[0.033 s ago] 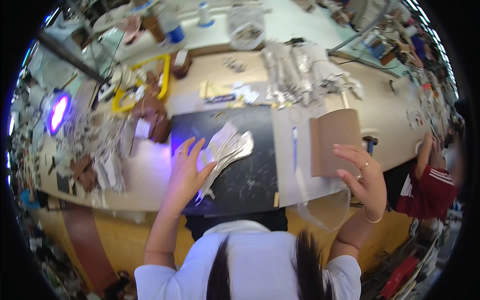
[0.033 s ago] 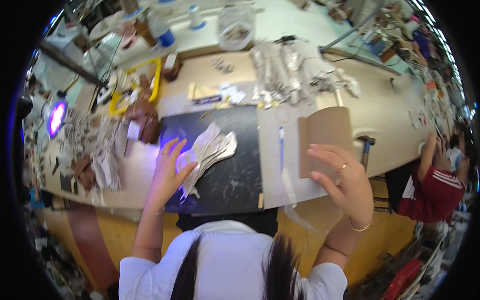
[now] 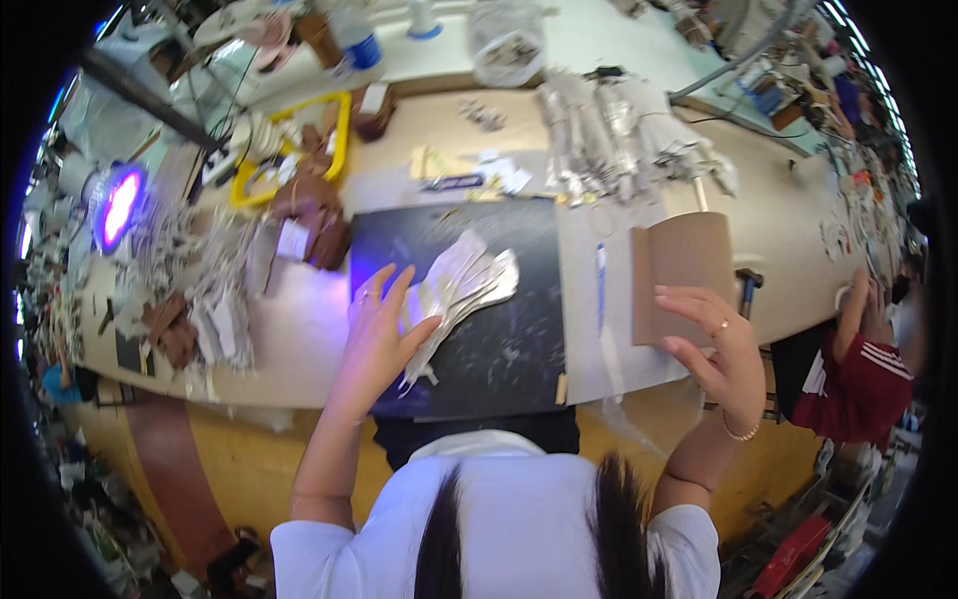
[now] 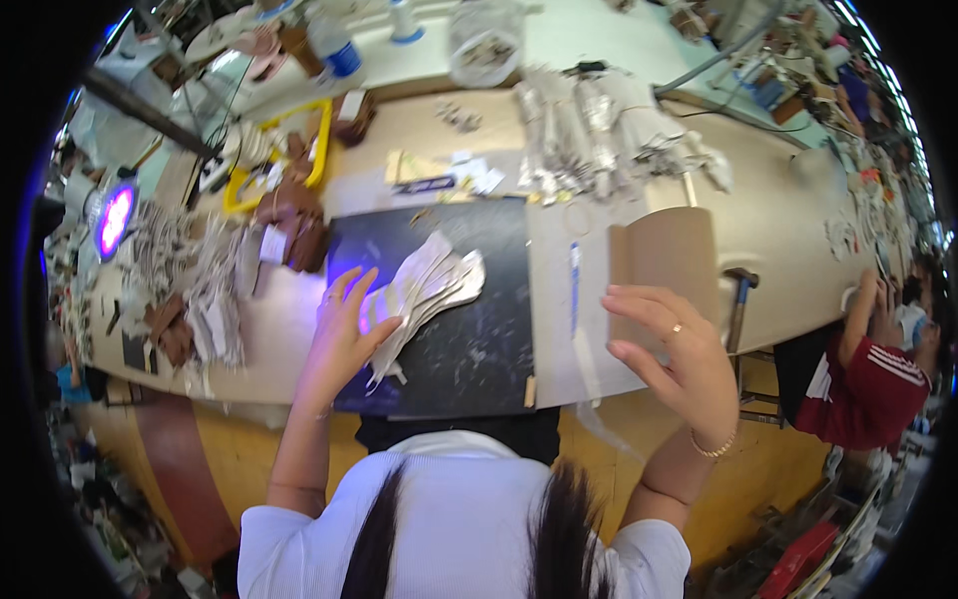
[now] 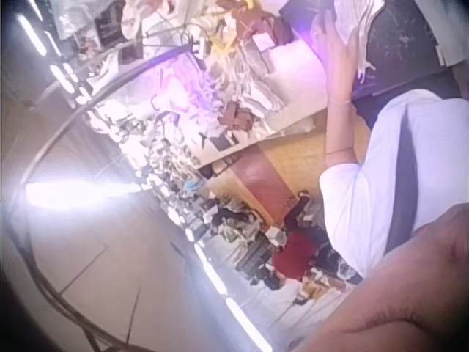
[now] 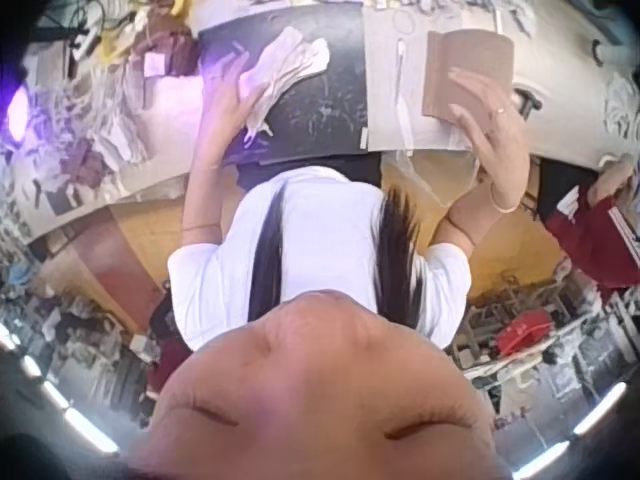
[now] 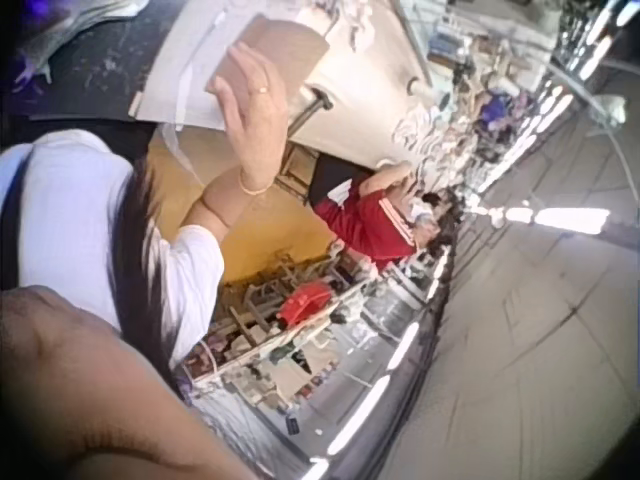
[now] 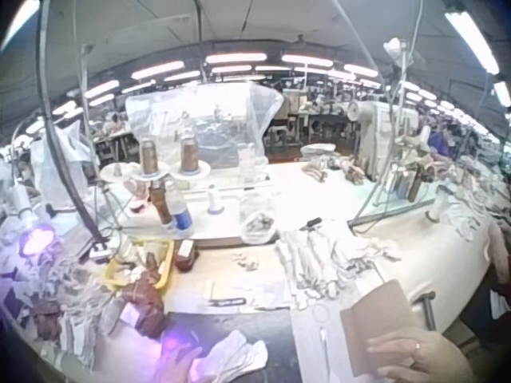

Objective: The person handles a stack of white fabric pieces, separates them, and uses a pen to mark lines on each piece. The marked pieces are set aside on the table. The person repeats this process for multiple fabric pieces.

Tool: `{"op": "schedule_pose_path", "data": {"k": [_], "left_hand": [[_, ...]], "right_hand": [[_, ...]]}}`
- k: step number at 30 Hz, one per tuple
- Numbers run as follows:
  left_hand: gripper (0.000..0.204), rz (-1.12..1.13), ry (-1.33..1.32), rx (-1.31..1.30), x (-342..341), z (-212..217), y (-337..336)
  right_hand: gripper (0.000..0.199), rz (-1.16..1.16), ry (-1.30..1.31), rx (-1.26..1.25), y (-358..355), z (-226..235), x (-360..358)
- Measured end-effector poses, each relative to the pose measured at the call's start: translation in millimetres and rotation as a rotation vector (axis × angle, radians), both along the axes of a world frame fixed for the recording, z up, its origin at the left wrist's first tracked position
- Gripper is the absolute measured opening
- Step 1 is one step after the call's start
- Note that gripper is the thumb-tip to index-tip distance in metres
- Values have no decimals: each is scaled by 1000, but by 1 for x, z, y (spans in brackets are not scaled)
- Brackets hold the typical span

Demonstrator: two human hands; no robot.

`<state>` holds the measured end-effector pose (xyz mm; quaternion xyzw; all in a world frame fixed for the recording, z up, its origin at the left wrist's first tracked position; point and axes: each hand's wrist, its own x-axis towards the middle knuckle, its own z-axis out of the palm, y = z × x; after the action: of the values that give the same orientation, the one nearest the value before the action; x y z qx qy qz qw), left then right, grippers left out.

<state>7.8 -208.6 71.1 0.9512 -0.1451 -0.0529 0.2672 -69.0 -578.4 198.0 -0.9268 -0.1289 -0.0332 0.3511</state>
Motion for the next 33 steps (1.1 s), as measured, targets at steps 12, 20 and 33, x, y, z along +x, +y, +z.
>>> {"op": "schedule_pose_path", "data": {"k": [12,20,33], "left_hand": [[108,10,279,103,39,-15,-28],[71,-151,122,136,21,-23,-36],[87,-262,111,225,-1,-13,-22]], "right_hand": [[32,23,144,169,60,-68,60],[30,-95,113,126,60,-89,82],[29,-42,251,182,77,-141,63]]}}
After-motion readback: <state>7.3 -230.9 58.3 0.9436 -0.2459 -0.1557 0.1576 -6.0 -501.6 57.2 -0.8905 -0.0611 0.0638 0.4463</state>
